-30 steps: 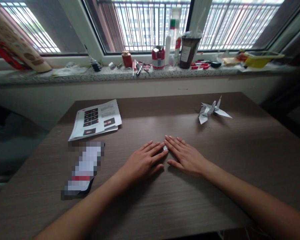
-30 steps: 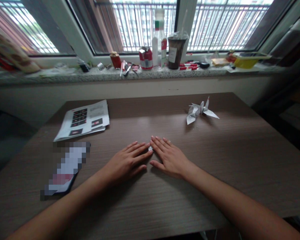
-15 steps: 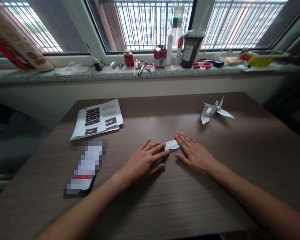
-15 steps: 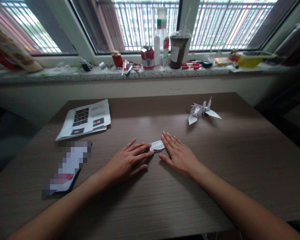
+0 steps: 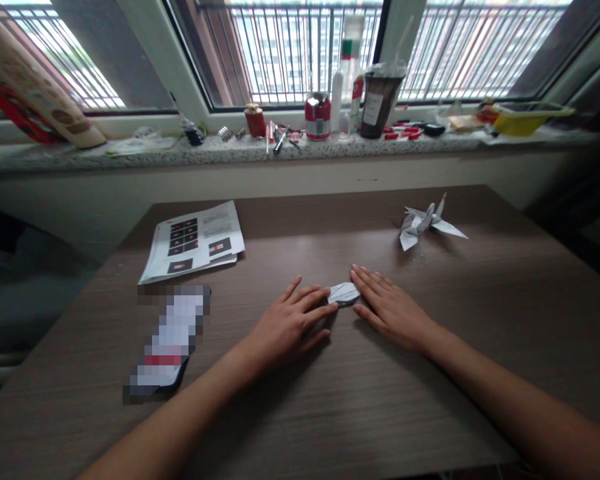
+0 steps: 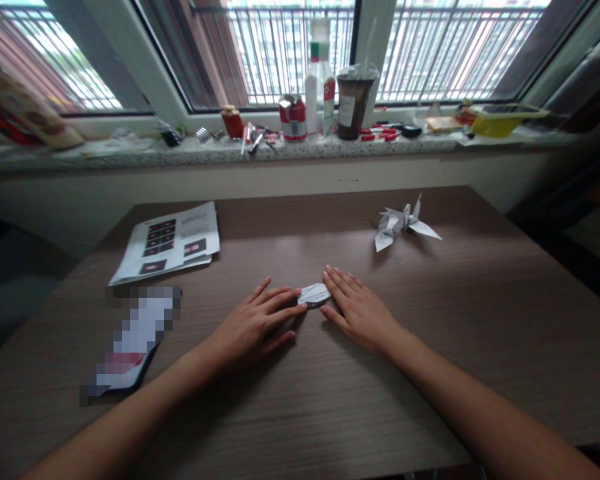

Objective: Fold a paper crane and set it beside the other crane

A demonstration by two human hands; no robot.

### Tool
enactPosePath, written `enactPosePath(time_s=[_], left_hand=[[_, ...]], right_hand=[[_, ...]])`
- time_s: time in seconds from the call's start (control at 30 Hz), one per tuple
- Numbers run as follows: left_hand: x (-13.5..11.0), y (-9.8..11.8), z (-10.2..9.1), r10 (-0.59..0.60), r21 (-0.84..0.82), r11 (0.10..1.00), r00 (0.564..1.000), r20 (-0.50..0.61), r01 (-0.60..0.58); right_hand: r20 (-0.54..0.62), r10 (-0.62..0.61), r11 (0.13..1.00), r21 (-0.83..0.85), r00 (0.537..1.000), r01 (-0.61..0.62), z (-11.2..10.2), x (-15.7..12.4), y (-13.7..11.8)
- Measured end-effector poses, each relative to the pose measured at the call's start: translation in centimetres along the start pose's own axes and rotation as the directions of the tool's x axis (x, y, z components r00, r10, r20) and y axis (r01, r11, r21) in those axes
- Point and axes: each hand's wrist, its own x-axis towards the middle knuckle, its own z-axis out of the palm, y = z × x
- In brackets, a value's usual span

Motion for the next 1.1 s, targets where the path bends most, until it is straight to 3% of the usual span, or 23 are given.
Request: enactPosePath(time_s=[0.2,0.43,0.77,1.1], left_hand=[[0.3,-0.2,0.1,0.006,-0.017,1.0,1.0,-0.007,-0.006],[0.3,-0.7,0.5,0.025,-0.004,1.0,0.999,-0.039,-0.025],[0.9,-0.5,0.7,-0.067,-0.016,0.998,0.994,-0.087,0.066],[1.3,-0.7,1.1,-0.087,-0.022,0.996,0.985,-0.151,0.085]], right_hand=[[-0.052,-0.091,0.99,0.099,0.995,0.095,-1.3,0.7,0.1],[-0.081,-0.191,0.965,0.165,0.978,0.202,-0.9,0.8,0.0],[-0.139,-0.206,0.936,0.26,0.969,0.236,-0.7,1.3,-0.1],[-0.168,-0.199,0.922,0.3,0.965,0.243,-0.4,1.6,-0.4]])
